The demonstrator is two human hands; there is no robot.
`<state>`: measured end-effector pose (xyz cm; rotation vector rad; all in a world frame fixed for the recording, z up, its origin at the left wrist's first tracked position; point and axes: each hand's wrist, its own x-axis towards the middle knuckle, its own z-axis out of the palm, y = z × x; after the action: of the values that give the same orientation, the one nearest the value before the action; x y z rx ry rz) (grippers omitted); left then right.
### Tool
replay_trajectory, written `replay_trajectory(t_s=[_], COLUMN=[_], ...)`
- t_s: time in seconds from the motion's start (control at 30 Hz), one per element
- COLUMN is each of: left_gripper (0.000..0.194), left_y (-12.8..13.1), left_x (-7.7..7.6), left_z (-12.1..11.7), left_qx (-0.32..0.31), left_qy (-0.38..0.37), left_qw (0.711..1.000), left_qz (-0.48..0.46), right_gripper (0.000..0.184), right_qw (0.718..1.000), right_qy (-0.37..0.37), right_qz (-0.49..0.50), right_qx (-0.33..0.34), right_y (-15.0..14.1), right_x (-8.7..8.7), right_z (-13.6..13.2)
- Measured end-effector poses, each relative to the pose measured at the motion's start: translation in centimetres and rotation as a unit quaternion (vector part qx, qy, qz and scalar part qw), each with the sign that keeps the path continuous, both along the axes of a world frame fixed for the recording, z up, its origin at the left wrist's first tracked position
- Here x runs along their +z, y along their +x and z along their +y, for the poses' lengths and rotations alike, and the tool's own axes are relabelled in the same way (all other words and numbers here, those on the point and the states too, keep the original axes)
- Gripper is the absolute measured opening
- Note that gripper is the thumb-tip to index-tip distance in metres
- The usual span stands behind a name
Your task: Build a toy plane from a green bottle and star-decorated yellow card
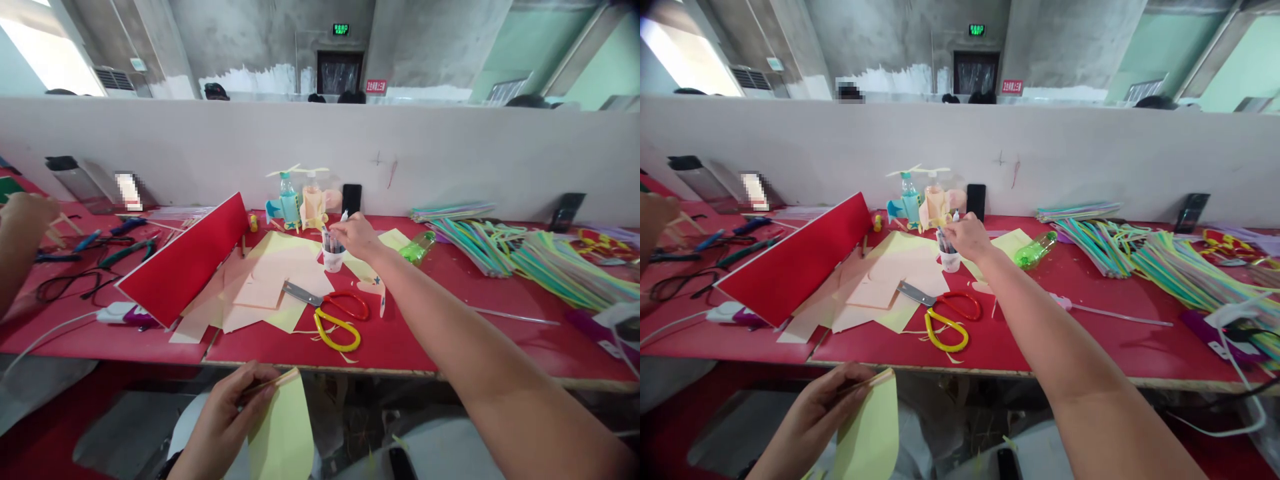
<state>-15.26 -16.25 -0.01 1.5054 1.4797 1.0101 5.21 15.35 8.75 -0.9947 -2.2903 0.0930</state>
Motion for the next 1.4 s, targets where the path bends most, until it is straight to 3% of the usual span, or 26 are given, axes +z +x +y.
replay_trajectory(t_s=[0.23,0.33,0.43,0.53,0.6,0.67,0.77,0.87,0.93,1.1,1.4], left_gripper=[0.022,0.022,0.020,0.014,0.012,0.011,0.019,0.037,0.039,0.039,0.041], left_y=[1.6,3.1,4.8,6.9,8.3,9.7,11.6,13.0,13.8,15.4,16.8], left_x=[1.0,2.0,2.9,3.5,3.7,3.9,3.9,4.0,4.0,3.9,4.0], left_z=[1.6,3.1,4.9,6.8,8.1,9.4,11.2,12.5,12.9,13.3,14.0], left_qx=[0.002,0.010,0.006,-0.019,-0.046,-0.079,-0.104,-0.131,-0.152,-0.168,-0.180], left_qy=[0.016,0.015,0.020,0.053,0.075,0.083,0.044,-0.045,-0.085,-0.126,-0.132], left_qw=[1.000,0.999,0.998,0.997,0.996,0.993,0.985,0.956,0.939,0.928,0.925], left_qz=[-0.001,-0.026,-0.054,-0.048,-0.037,-0.038,-0.134,-0.259,-0.298,-0.307,-0.309], right_gripper=[0.030,0.033,0.025,0.034,0.039,0.031,0.023,0.022,0.022,0.022,0.021], right_qw=[0.999,0.999,0.985,0.947,0.920,0.898,0.879,0.868,0.862,0.855,0.857], right_qy=[-0.035,-0.029,-0.040,-0.259,-0.336,-0.375,-0.366,-0.319,-0.300,-0.274,-0.251], right_qz=[-0.033,0.020,0.164,0.185,0.195,0.228,0.304,0.372,0.395,0.416,0.428], right_qx=[0.016,0.006,-0.023,0.047,0.056,0.035,-0.017,-0.080,-0.109,-0.141,-0.141], right_y=[2.0,4.2,6.4,7.7,8.2,8.7,9.8,11.1,11.8,12.7,13.7], right_x=[-0.3,-0.1,-0.7,-1.9,-2.7,-3.3,-4.0,-4.5,-4.8,-5.3,-5.9], right_z=[-1.8,-5.0,-10.2,-15.8,-18.6,-20.2,-20.7,-20.7,-21.0,-22.0,-22.2])
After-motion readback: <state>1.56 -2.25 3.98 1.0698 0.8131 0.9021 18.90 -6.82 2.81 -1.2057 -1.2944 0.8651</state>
